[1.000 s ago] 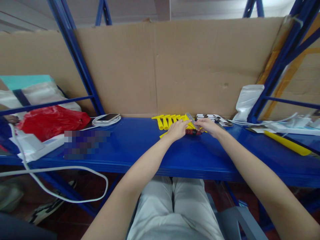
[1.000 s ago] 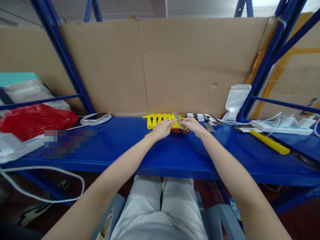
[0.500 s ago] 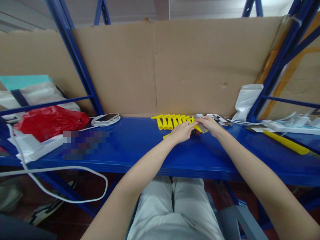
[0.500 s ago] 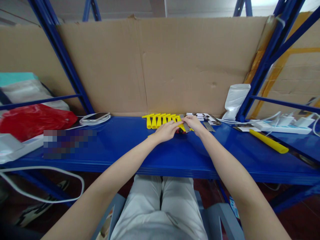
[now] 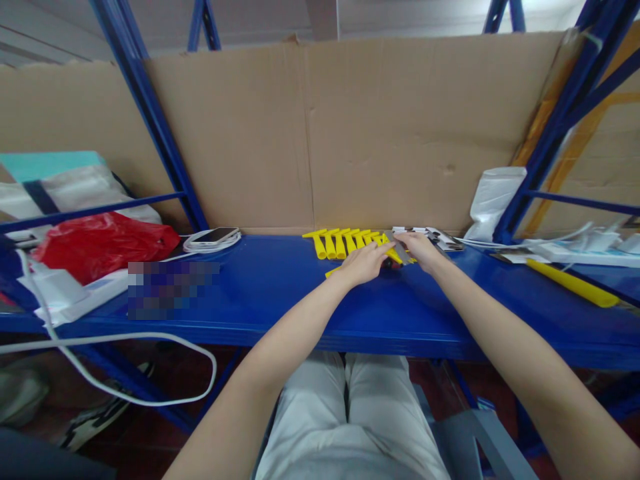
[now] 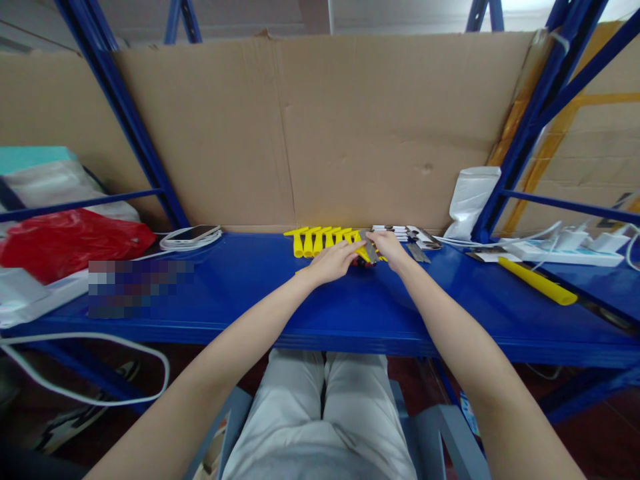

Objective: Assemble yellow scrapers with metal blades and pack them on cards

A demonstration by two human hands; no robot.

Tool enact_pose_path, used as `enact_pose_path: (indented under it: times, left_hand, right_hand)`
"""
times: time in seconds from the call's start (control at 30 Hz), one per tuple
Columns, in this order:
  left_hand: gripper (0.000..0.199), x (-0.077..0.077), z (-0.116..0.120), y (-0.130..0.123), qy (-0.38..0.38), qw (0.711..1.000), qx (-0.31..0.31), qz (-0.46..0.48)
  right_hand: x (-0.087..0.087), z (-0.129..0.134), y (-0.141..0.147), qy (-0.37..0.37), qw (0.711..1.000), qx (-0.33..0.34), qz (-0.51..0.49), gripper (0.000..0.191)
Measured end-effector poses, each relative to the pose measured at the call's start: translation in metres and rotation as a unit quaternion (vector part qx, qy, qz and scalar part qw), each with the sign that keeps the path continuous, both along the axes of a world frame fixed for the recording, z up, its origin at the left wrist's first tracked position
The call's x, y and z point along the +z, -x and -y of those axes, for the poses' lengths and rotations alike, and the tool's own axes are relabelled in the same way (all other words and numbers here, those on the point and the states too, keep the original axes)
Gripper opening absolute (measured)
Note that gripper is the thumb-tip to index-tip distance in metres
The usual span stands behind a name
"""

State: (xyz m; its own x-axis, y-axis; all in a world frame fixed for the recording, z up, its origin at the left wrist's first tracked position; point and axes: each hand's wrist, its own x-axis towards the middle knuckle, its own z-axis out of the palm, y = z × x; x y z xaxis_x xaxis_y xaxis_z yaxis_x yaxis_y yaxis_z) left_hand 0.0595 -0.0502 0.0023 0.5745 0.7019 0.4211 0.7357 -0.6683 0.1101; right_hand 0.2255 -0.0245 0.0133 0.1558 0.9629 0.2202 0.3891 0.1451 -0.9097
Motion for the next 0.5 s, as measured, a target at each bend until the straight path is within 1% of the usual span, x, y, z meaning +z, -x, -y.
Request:
enact_pose_path:
  times: [0.07, 0.1, 0.13, 0.17, 0.23, 0.3, 0.33, 0.43, 0.5]
  left_hand:
    - [0.045, -0.001, -0.003, 0.001, 0.002, 1.000, 0.003, 0.013]
    - [0.045, -0.002, -0.004, 0.002, 0.004, 1.000, 0.005, 0.019]
    - [0.045, -0.002, -0.006, 0.003, 0.007, 1.000, 0.008, 0.024]
    - [0.045, -0.003, -0.008, 0.004, 0.010, 0.999, 0.011, 0.028]
    - [0.044, -0.004, -0.011, 0.005, 0.015, 0.999, 0.018, 0.033]
    - [0.044, -0.004, -0.013, 0.006, 0.019, 0.999, 0.021, 0.035]
    - [0.044, -0.004, -0.014, 0.007, 0.021, 0.999, 0.022, 0.035]
    - [0.044, -0.004, -0.015, 0.008, 0.028, 0.999, 0.025, 0.034]
    - [0.043, -0.004, -0.016, 0.008, 0.030, 0.999, 0.028, 0.032]
  right_hand:
    - [-0.001, -0.005, -0.010, -0.035, 0.993, -0.034, 0.110, 0.028]
    - [-0.002, -0.007, -0.016, -0.053, 0.979, -0.066, 0.186, 0.029]
    - [-0.002, -0.009, -0.022, -0.062, 0.959, -0.092, 0.261, 0.027]
    - [-0.004, -0.011, -0.029, -0.053, 0.938, -0.115, 0.322, 0.025]
    - [-0.007, -0.013, -0.040, -0.001, 0.904, -0.125, 0.408, 0.022]
    - [-0.011, -0.015, -0.047, 0.057, 0.880, -0.105, 0.459, 0.021]
    - [-0.012, -0.016, -0.049, 0.074, 0.870, -0.093, 0.478, 0.021]
    - [-0.016, -0.018, -0.050, 0.100, 0.848, -0.076, 0.515, 0.023]
    - [-0.018, -0.020, -0.050, 0.109, 0.840, -0.074, 0.526, 0.025]
